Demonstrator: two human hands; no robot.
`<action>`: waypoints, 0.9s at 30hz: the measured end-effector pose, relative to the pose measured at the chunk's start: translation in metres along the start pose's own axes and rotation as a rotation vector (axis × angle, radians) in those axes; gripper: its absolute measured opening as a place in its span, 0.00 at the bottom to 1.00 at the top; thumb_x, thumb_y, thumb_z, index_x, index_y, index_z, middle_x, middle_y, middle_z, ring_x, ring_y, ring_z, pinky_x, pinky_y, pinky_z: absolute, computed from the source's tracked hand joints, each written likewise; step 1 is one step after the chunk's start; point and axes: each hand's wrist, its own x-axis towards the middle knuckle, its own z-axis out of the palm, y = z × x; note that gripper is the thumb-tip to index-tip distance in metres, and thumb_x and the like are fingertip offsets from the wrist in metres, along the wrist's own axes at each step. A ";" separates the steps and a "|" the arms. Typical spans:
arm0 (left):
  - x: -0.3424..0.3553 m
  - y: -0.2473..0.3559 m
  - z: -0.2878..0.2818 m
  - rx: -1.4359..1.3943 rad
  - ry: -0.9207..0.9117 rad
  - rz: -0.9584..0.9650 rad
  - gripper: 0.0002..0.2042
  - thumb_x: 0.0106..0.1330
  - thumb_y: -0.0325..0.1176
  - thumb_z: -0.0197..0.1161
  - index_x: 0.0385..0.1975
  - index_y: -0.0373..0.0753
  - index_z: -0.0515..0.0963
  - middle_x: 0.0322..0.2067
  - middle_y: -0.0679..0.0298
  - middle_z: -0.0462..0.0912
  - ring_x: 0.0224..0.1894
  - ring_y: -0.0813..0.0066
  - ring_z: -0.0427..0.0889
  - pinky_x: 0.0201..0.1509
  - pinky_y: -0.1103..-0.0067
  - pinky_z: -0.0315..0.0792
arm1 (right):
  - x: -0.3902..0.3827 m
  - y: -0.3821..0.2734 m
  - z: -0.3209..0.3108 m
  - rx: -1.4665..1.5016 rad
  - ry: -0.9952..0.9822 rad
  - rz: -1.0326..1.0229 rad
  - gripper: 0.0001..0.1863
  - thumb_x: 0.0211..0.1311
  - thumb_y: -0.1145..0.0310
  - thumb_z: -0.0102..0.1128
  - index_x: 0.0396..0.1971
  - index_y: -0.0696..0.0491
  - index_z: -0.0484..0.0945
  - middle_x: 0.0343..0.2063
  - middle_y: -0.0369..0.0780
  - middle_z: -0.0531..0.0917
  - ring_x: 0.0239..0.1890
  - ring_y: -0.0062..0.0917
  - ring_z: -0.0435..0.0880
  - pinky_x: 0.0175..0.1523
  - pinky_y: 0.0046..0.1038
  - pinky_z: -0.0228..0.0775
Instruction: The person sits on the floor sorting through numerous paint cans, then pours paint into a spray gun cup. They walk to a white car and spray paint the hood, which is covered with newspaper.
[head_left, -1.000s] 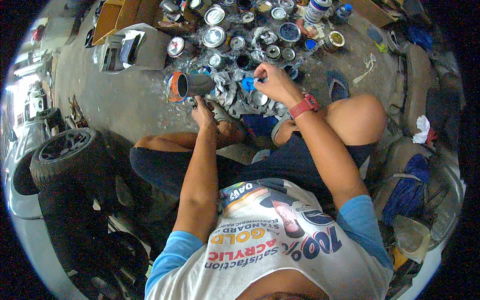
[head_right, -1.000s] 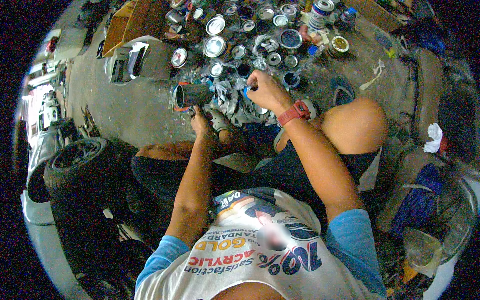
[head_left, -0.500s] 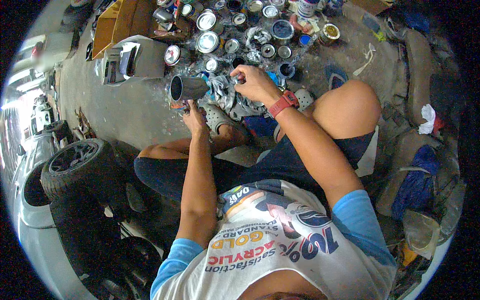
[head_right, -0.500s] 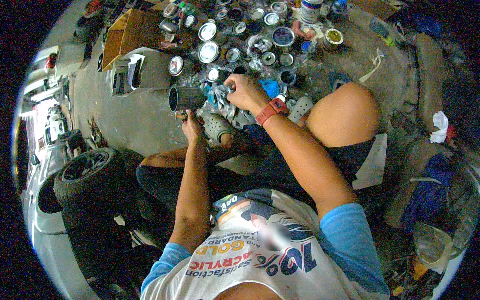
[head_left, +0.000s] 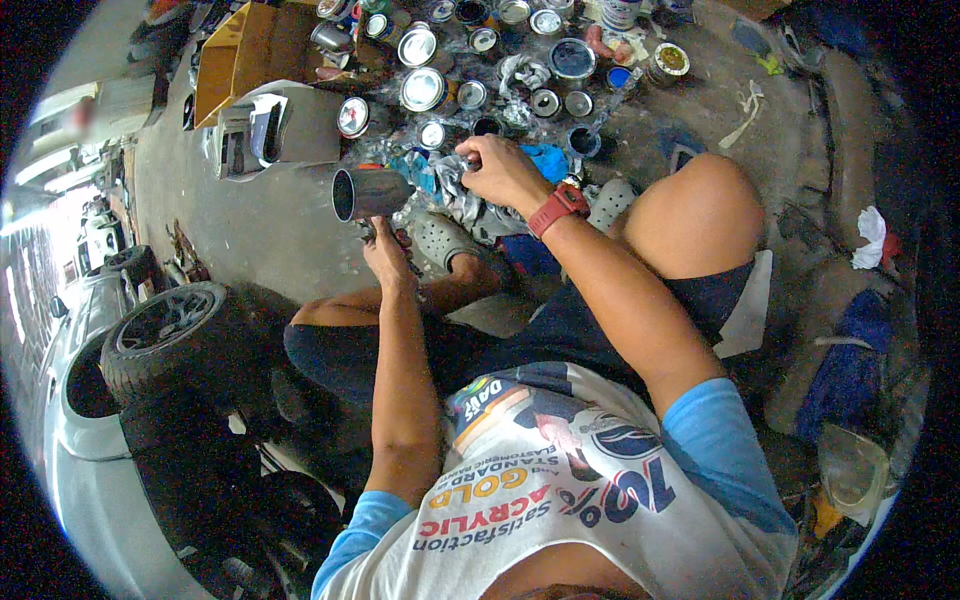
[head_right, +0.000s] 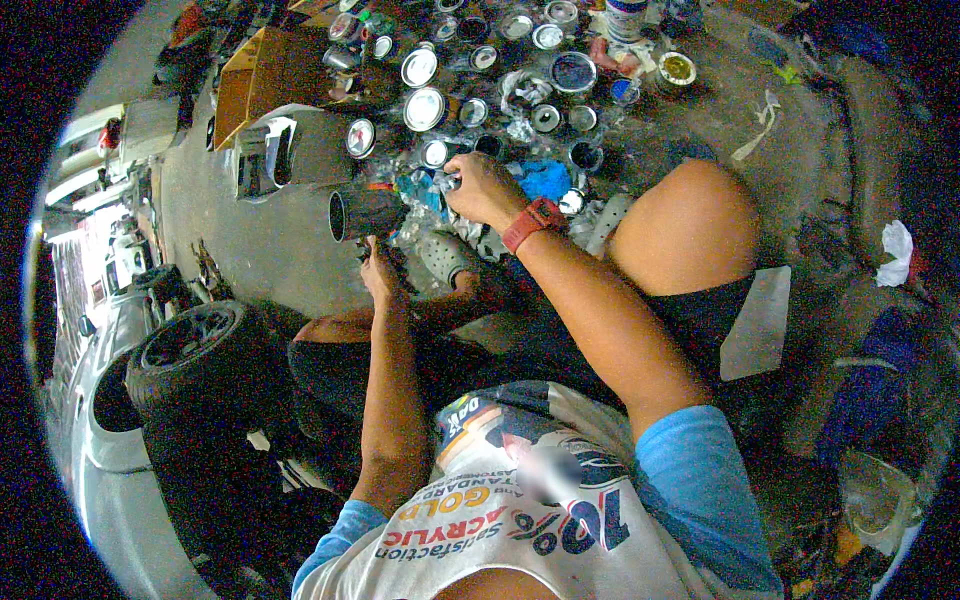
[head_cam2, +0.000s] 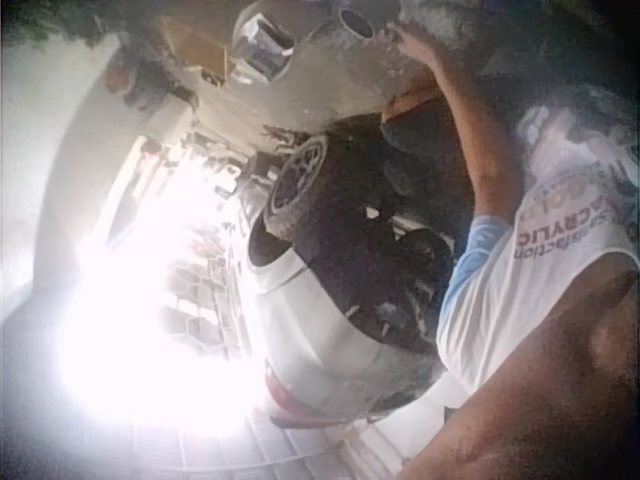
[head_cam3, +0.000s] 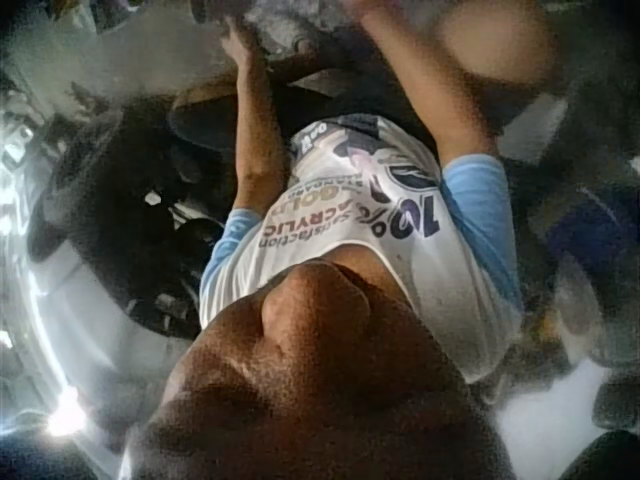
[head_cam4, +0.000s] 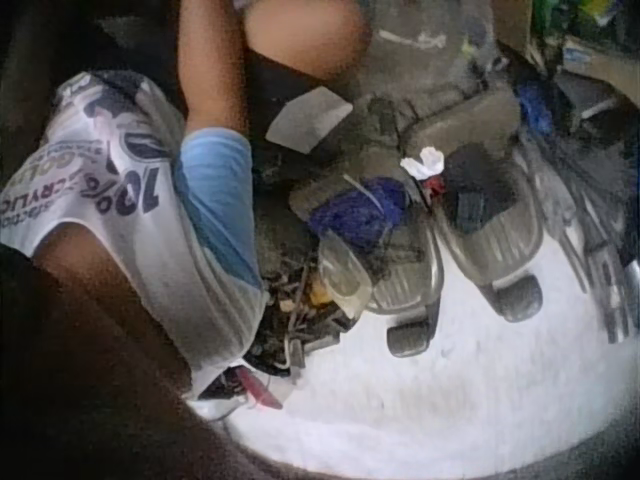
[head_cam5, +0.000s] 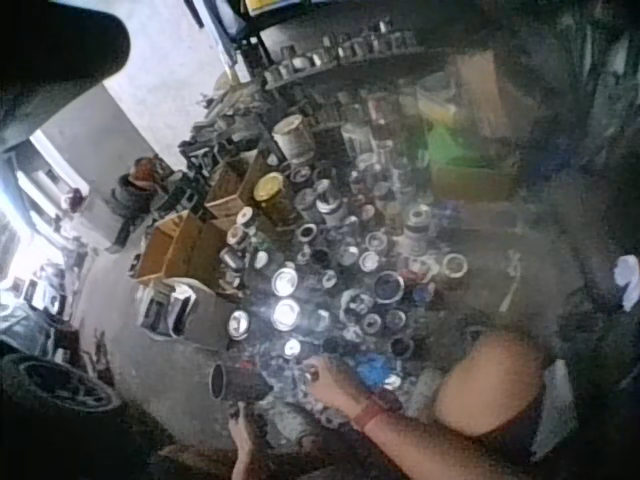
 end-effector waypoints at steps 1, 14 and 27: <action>0.000 0.001 0.000 -0.006 -0.004 0.019 0.20 0.71 0.53 0.61 0.29 0.42 0.70 0.17 0.68 0.72 0.15 0.80 0.68 0.18 0.81 0.58 | 0.001 0.000 0.000 -0.009 0.003 -0.001 0.23 0.50 0.68 0.64 0.49 0.56 0.83 0.42 0.48 0.86 0.46 0.37 0.85 0.53 0.34 0.76; -0.009 0.021 -0.017 0.093 -0.141 0.033 0.23 0.70 0.59 0.58 0.31 0.40 0.75 0.24 0.64 0.82 0.21 0.79 0.75 0.23 0.80 0.63 | 0.007 0.007 0.006 0.040 0.021 -0.008 0.19 0.51 0.71 0.65 0.47 0.53 0.82 0.39 0.45 0.84 0.44 0.38 0.84 0.52 0.36 0.76; -0.032 0.066 -0.038 -0.126 -0.557 0.050 0.24 0.69 0.50 0.51 0.56 0.40 0.75 0.41 0.59 0.88 0.40 0.75 0.86 0.28 0.84 0.65 | 0.001 -0.018 0.007 0.403 -0.077 -0.227 0.14 0.55 0.75 0.71 0.43 0.53 0.84 0.41 0.38 0.87 0.43 0.22 0.85 0.52 0.28 0.77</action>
